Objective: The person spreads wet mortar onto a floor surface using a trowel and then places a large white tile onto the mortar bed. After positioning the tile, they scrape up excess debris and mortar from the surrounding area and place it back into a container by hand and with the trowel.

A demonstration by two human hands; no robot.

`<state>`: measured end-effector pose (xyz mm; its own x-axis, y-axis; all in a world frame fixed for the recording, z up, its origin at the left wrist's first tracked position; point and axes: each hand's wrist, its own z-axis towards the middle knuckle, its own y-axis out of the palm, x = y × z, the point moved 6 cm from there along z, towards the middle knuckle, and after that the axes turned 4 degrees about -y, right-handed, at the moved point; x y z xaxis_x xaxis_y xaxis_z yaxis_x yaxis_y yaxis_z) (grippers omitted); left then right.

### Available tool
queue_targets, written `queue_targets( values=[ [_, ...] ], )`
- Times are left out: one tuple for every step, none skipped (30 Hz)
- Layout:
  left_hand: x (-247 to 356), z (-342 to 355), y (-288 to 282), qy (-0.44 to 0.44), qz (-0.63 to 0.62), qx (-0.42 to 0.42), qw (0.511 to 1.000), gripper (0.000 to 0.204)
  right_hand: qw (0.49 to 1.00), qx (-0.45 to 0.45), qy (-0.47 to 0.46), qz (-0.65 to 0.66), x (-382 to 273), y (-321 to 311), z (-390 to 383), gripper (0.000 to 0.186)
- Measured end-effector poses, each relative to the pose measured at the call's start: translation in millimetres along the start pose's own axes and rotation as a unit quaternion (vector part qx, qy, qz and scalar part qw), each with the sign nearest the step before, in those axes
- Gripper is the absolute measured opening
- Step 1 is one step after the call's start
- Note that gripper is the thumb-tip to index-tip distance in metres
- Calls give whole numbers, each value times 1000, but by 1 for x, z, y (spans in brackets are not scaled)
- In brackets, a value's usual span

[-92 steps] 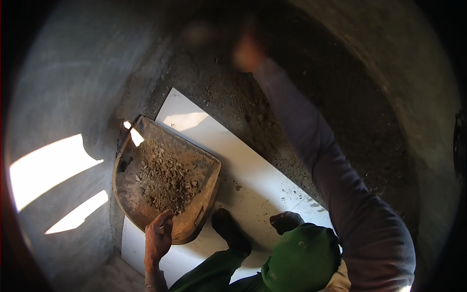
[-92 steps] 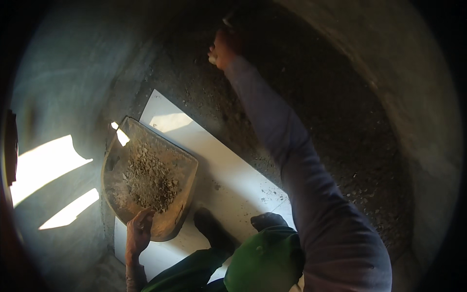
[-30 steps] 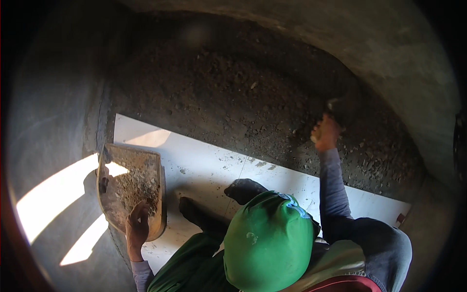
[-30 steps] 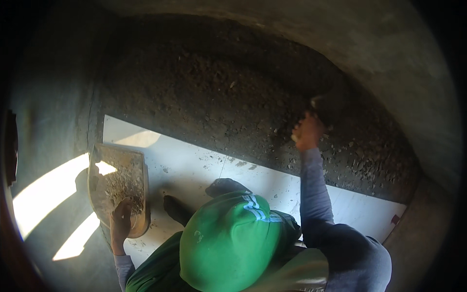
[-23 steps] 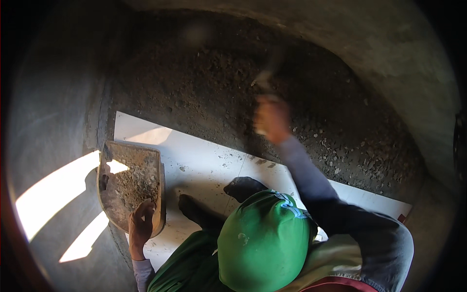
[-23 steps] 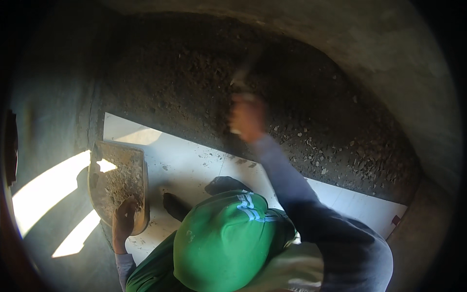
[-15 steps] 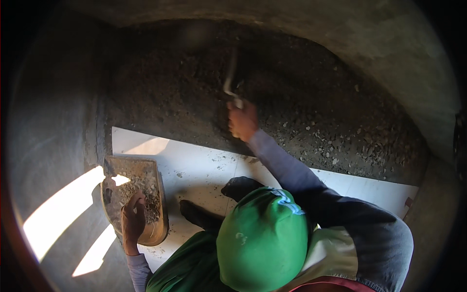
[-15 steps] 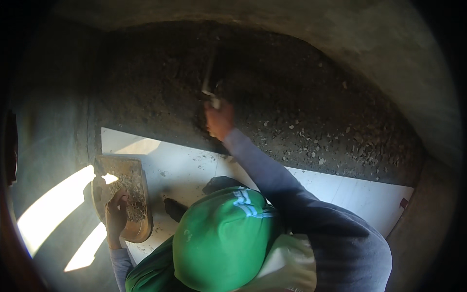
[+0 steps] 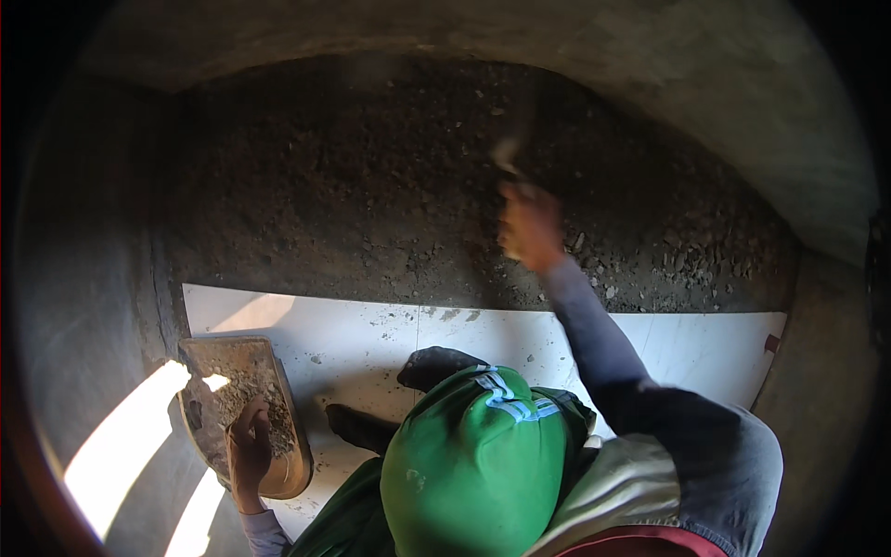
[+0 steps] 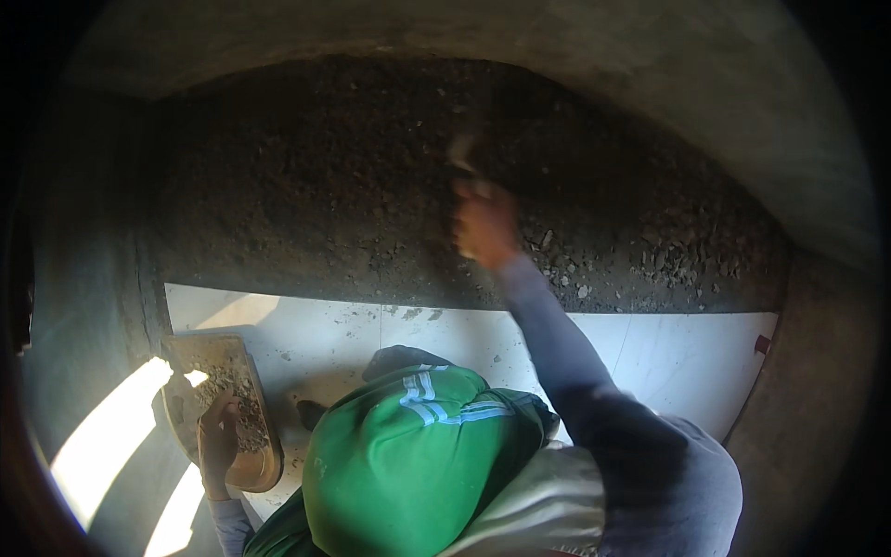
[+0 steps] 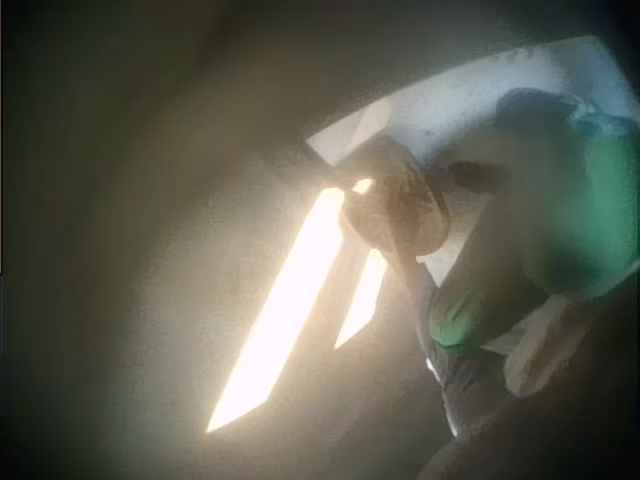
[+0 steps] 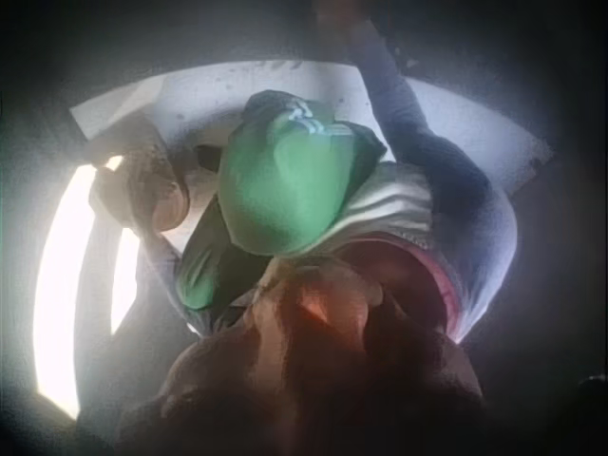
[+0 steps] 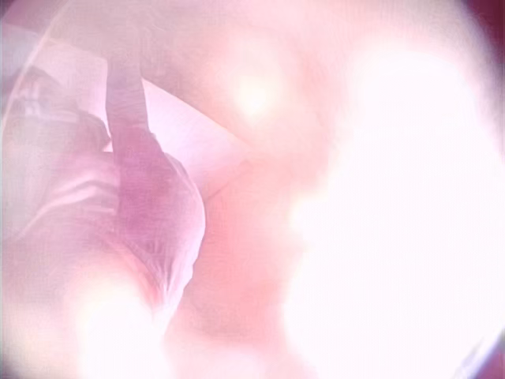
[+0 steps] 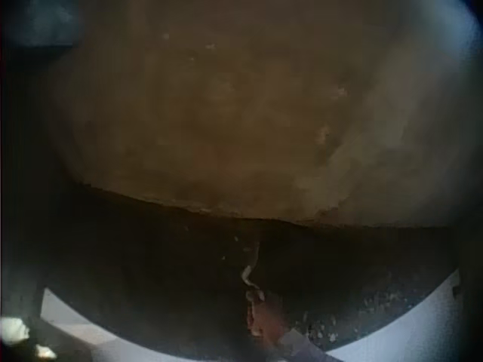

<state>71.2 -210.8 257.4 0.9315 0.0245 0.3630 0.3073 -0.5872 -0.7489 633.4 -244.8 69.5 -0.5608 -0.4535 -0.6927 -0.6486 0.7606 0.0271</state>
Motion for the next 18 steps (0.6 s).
queue_targets(
  values=[
    [3, 5, 1, 13, 0, -2, 1000, 27, 997, -64, 8, -41, -4, 33, 13, 27],
    [0, 11, 0, 17, 27, 16, 999, 28, 990, -139, 19, -22, 0, 54, 41, 28],
    [-5, 20, 1, 23, 52, 30, 998, 29, 993, -114, -8, -19, -2, 70, 64, 29],
    [-20, 22, -4, 48, 29, 45, 997, 30, 995, -96, -28, -13, 1, 81, 75, 30],
    [-12, 24, -2, 60, 27, 29, 997, 30, 997, -76, -27, -13, 7, 60, 78, 30],
    [4, 24, -7, 35, 35, 47, 998, 31, 998, -50, -37, -31, 2, 38, 81, 30],
    [12, 27, -11, 9, 42, 63, 997, 31, 997, -24, -47, -51, -1, 17, 83, 30],
    [11, 25, -15, 14, 54, 43, 998, 31, 999, -13, -28, -34, -3, -5, 80, 30],
    [8, 23, -15, 15, 55, 42, 998, 31, 1000, -6, -6, -15, -5, -33, 75, 30],
    [1, 24, -9, -30, 32, 17, 999, 30, 999, 29, -22, -21, 0, -76, 82, 30],
    [-9, 21, -3, -78, 11, -6, 997, 30, 997, 60, -35, -27, 5, -119, 88, 30],
    [-45, 7, -5, 65, 25, 65, 995, 30, 997, 83, -8, 4, 1, -142, 81, 31],
    [-45, 6, 1, 60, 22, 65, 996, 30, 989, 143, -24, 30, -7, -178, 73, 30],
    [-43, 8, 2, 57, 24, 55, 997, 30, 977, 201, -36, 57, -8, -198, 63, 30],
    [-38, 10, 2, 52, 26, 51, 997, 29, 979, 192, -33, 54, -13, -188, 52, 30],
    [-24, 14, 1, -48, -3, -19, 999, 35, 973, 217, -64, 37, -25, -184, 29, 29],
    [-22, 16, -3, -58, 0, -16, 998, 35, 967, 238, -93, 23, -26, -177, 9, 27],
    [-17, 18, -2, -27, 21, -16, 999, 32, 982, 155, -104, -6, -12, -157, -1, 25]
  ],
)
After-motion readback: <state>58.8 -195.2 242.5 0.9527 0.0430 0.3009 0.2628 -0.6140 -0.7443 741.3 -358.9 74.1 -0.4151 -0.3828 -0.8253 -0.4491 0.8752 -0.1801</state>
